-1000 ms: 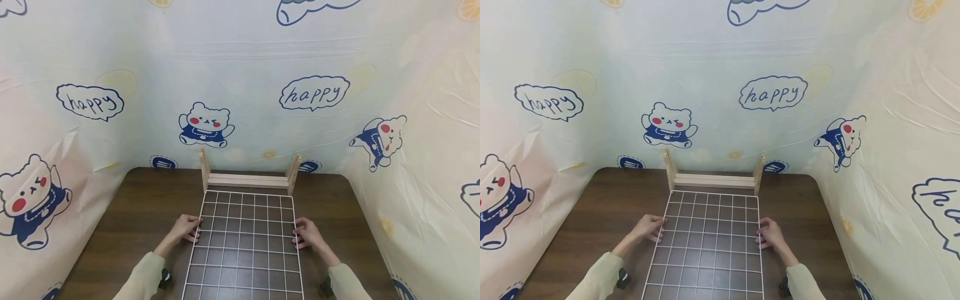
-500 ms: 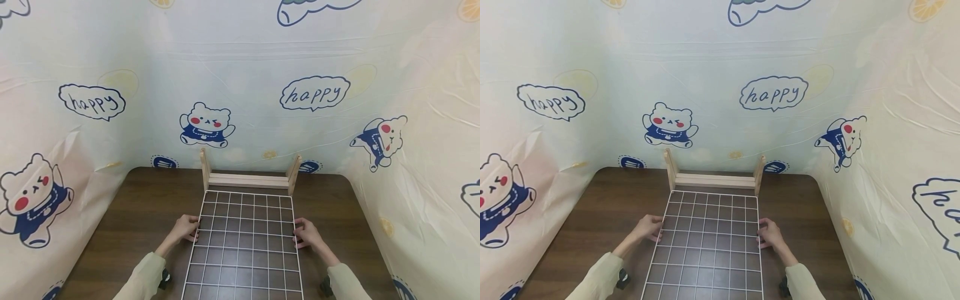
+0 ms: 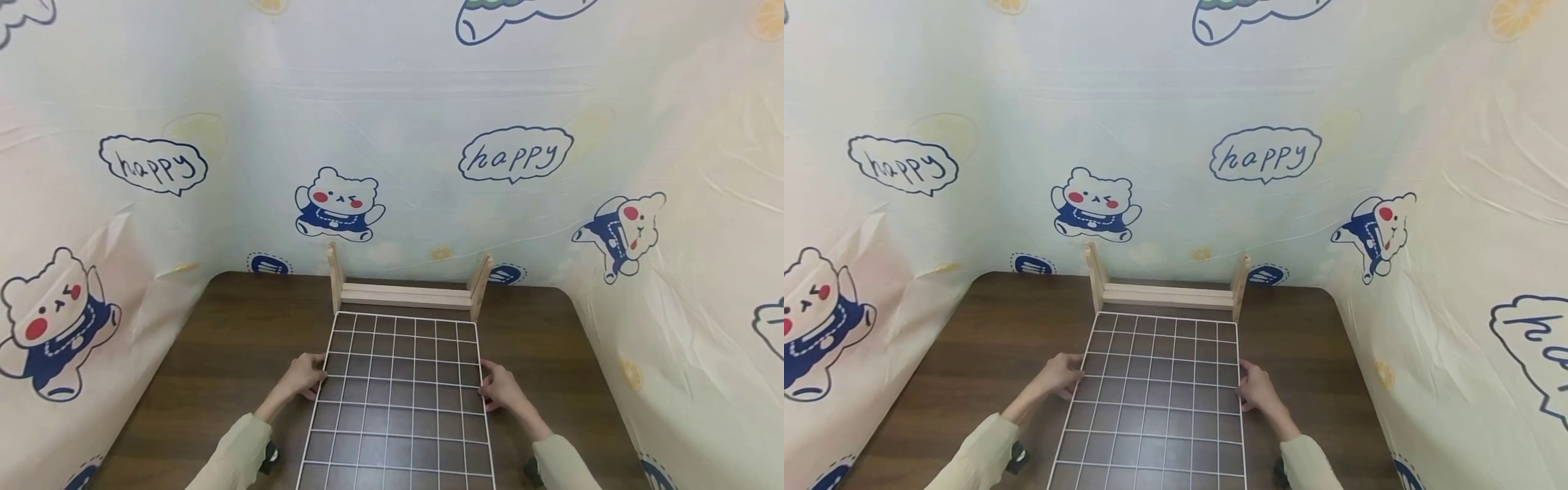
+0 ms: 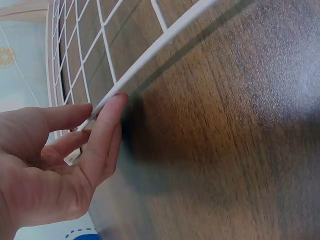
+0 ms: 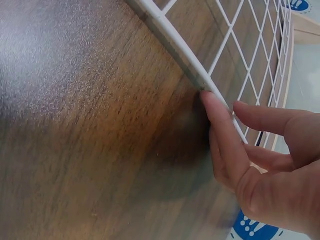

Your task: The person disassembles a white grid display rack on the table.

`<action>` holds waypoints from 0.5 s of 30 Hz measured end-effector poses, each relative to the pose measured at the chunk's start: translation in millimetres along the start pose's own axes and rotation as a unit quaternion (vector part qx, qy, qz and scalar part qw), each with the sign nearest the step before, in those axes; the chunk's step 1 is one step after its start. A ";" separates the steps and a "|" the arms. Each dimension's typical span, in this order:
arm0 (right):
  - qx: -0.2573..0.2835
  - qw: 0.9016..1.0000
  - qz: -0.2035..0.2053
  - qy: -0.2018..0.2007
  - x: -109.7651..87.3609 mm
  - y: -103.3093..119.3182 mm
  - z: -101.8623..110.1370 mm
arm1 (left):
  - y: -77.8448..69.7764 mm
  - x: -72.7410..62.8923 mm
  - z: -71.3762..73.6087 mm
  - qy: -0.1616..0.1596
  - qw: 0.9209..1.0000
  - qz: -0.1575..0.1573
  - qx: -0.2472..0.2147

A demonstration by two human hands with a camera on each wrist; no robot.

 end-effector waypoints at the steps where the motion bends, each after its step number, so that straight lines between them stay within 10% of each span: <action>1: -0.005 1.000 0.002 0.005 -0.5 0.2 -0.2 | -0.1 -0.1 -0.6 0.000 1.000 -0.001 0.003; 15: -0.057 0.998 0.009 0.001 -0.9 -1.4 -1.5 | 2.2 -4.4 -7.9 -0.024 0.998 -0.011 0.053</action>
Point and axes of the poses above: each hand's wrist, its own x-axis towards the middle knuckle, its own z-axis out of the back of the hand, y = z × x, the point moved 4 cm from there along x, towards the middle knuckle, and after that the axes turned 8 degrees about y, right-handed, at the moved point
